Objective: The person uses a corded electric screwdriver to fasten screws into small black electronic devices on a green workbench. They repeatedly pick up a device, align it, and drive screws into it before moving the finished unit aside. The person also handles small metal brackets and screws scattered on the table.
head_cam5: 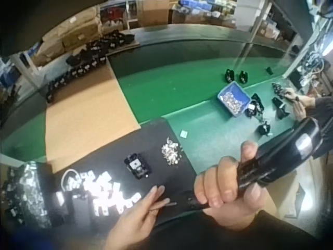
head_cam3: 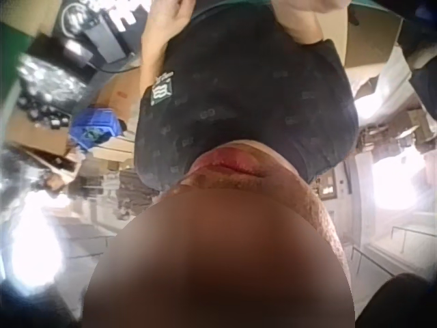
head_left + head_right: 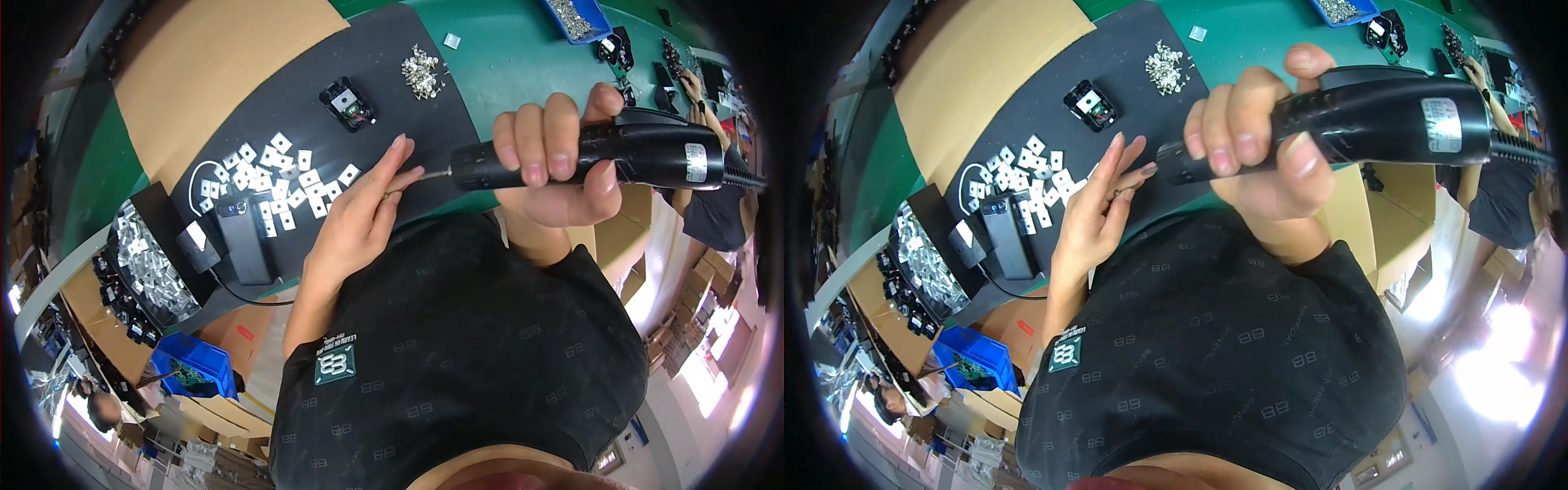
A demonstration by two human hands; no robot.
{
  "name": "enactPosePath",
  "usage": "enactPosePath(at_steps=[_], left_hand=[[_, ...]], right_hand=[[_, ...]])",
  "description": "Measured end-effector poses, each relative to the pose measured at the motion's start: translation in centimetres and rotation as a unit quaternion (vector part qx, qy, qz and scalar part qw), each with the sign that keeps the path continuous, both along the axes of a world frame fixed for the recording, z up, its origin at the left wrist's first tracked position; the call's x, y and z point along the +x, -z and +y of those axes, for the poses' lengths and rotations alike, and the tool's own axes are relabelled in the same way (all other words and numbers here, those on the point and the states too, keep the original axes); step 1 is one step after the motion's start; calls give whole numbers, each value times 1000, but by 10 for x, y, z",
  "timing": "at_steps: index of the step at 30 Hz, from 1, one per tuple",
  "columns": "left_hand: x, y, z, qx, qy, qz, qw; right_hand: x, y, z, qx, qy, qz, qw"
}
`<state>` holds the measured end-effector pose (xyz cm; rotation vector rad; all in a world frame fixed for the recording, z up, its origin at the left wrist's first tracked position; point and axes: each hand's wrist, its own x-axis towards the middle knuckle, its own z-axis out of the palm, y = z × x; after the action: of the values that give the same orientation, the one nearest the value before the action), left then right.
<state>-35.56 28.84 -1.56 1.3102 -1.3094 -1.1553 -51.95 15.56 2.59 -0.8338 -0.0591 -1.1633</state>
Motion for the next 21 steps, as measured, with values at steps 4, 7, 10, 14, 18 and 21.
enactPosePath(at_steps=[4, 7, 10, 14, 18, 21], left_hand=[[6, -3, -5, -8, 36, -48, 998], [13, -6, -6, 18, 61, -78, 995], [15, -2, -7, 12, 62, -73, 995], [20, -1, -8, 25, 63, -81, 994], [19, 6, -6, -14, 40, -66, 997], [18, 7, -5, -27, 33, -65, 997]], right_hand=[[20, 2, 18, 21, -15, 53, 998], [28, 8, 22, 17, -19, 103, 994], [34, 12, 25, 23, -15, 140, 990], [38, 15, 25, 25, -12, 155, 988], [39, 18, 23, 16, -4, 156, 988], [40, 19, 23, 12, 7, 159, 987]])
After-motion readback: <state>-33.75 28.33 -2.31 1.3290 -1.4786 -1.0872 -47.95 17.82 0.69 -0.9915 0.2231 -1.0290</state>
